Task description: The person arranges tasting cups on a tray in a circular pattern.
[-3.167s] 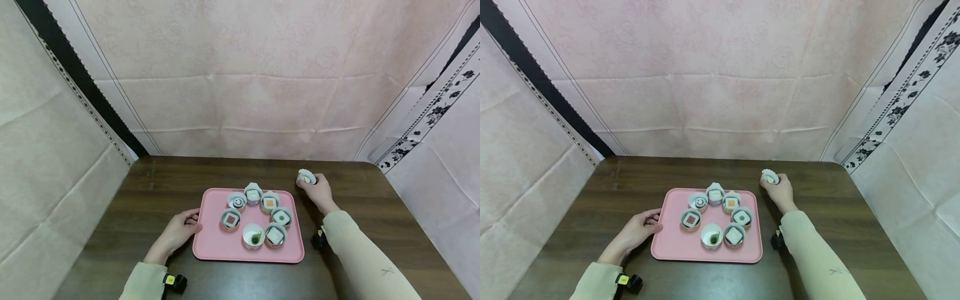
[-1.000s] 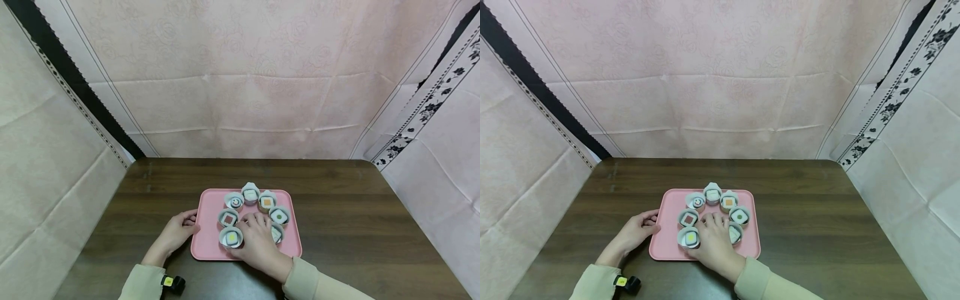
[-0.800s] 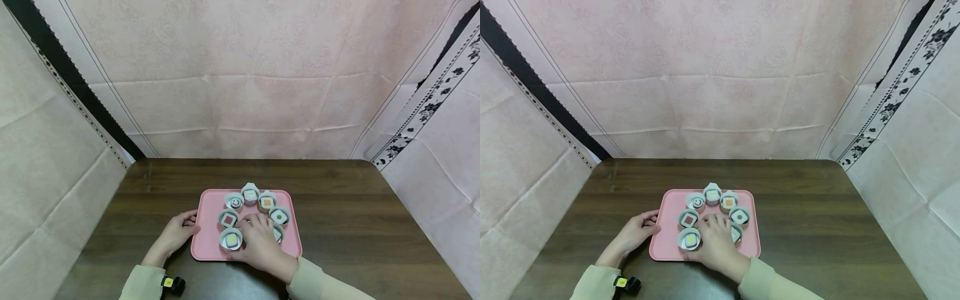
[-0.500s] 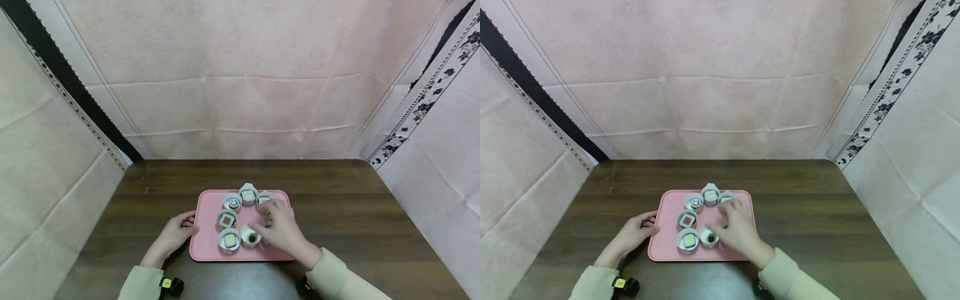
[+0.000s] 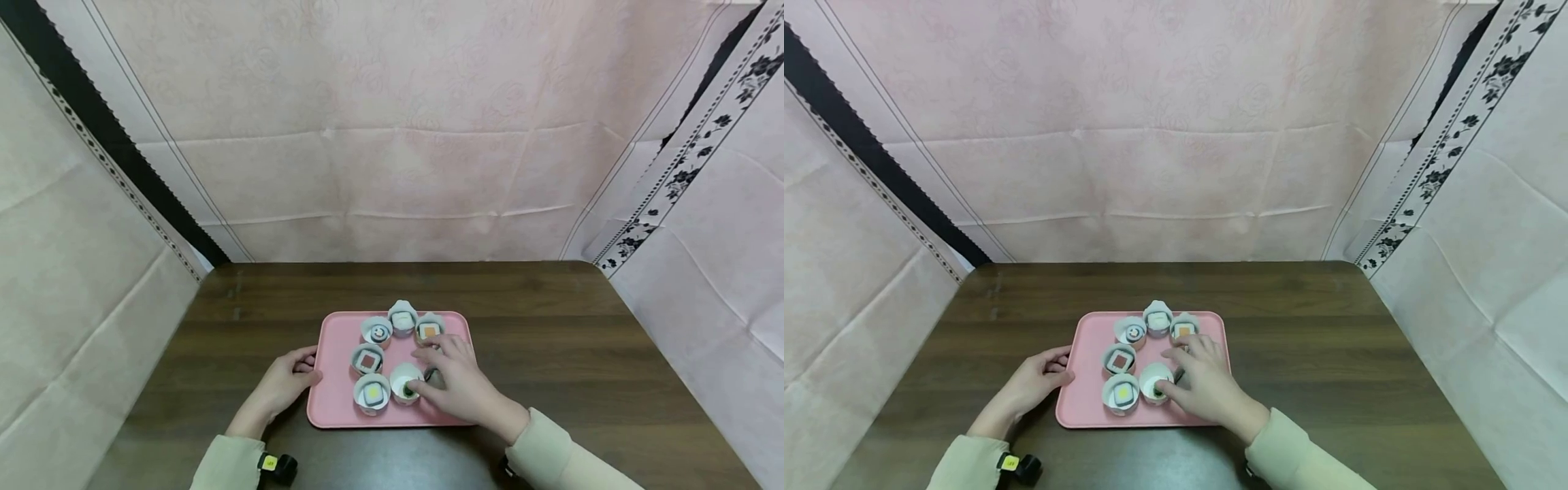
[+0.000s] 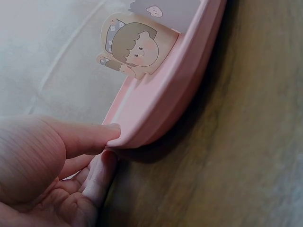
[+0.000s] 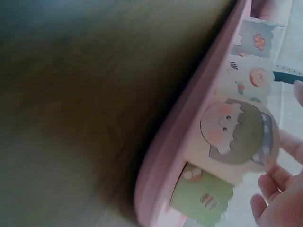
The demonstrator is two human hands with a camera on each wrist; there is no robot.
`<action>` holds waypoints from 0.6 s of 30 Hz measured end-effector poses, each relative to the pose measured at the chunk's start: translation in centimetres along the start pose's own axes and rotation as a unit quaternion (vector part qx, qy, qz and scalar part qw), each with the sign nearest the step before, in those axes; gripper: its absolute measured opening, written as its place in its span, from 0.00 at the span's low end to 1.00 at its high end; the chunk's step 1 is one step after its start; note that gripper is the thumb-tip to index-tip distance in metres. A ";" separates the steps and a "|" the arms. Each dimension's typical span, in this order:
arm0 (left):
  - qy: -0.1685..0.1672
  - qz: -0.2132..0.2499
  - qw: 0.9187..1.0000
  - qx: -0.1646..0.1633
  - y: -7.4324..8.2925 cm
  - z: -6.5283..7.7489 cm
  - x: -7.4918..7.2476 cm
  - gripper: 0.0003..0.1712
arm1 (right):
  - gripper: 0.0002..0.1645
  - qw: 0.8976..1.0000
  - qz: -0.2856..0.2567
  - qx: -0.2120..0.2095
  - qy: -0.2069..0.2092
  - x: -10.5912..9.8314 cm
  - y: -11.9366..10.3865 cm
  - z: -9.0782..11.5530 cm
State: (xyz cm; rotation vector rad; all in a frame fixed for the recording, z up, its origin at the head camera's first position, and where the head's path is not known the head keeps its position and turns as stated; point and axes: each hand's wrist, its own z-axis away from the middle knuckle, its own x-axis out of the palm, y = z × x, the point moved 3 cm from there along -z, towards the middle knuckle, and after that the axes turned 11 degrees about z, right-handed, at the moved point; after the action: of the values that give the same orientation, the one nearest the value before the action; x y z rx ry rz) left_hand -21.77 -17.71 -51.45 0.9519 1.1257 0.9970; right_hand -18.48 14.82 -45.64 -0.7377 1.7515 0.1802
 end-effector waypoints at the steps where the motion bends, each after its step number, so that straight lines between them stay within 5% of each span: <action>1: 0.000 0.001 1.000 0.000 0.0 0.0 0.0 0.30 | 0.31 1.000 0.010 -0.001 -0.013 0.2 -0.3 -0.2; 7: 0.003 0.002 1.000 0.000 0.2 -0.1 0.0 0.30 | 0.37 0.996 0.066 -0.011 -0.052 1.2 -0.8 -1.1; 18: 0.003 -0.006 1.000 -0.011 -0.1 0.2 -0.1 0.31 | 0.27 0.998 0.034 -0.020 -0.051 1.8 -1.3 -0.3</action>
State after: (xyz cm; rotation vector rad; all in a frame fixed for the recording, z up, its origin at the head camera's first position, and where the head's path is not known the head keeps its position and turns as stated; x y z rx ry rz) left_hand -21.59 -17.85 -51.52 0.9254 1.1219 1.0015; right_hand -18.25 12.89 -46.84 -0.6866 1.6813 0.2946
